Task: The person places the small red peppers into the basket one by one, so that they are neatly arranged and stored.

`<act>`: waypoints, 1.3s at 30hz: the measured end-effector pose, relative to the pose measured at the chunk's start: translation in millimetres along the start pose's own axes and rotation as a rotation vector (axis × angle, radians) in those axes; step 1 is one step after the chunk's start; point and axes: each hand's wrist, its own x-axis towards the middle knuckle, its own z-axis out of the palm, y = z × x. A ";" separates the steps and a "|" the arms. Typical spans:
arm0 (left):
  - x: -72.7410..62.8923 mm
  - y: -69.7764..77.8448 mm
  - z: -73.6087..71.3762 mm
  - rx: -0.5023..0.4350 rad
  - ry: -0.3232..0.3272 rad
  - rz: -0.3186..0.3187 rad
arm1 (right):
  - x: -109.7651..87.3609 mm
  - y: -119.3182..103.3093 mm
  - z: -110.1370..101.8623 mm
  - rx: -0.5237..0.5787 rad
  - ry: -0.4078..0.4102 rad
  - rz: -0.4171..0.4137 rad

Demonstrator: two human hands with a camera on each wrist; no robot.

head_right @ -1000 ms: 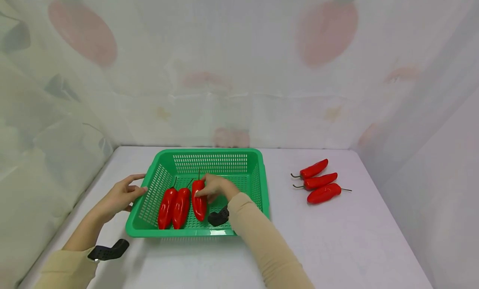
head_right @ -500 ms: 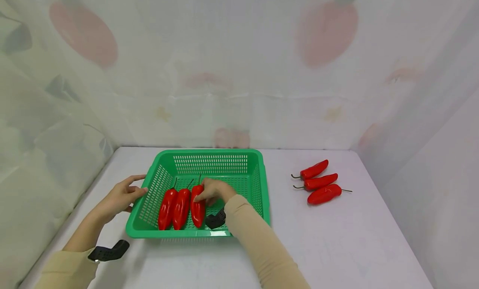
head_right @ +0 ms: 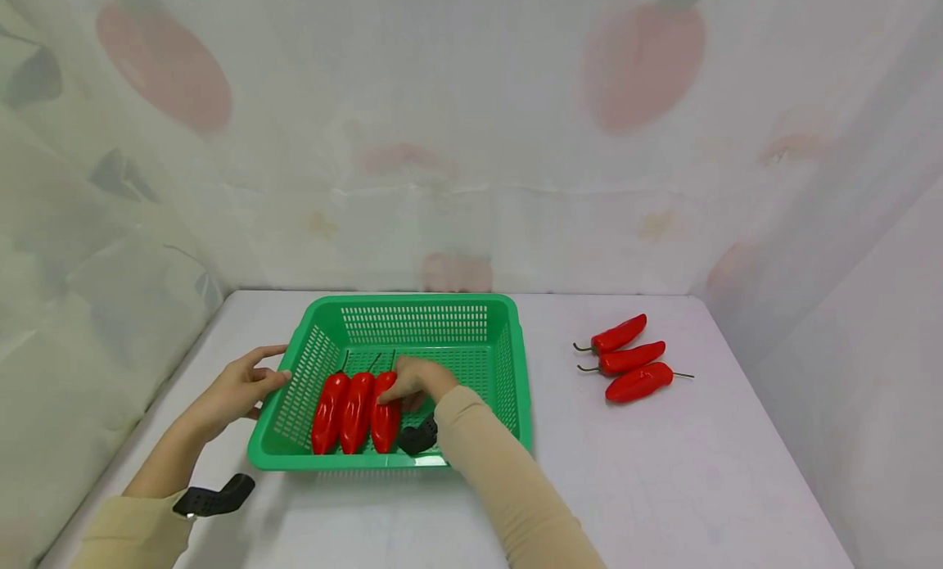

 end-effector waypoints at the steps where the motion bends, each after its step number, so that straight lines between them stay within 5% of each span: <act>1: -0.1 -0.1 0.0 0.000 -0.001 -0.001 | -0.1 0.1 0.3 0.002 -0.002 0.003; 26: 0.5 -0.5 0.7 0.006 0.005 -0.002 | -3.2 0.5 -0.7 -0.005 -0.025 0.037; 39: 0.7 -0.4 0.7 0.006 0.005 -0.005 | -4.2 4.0 -15.3 -0.084 -0.008 -0.010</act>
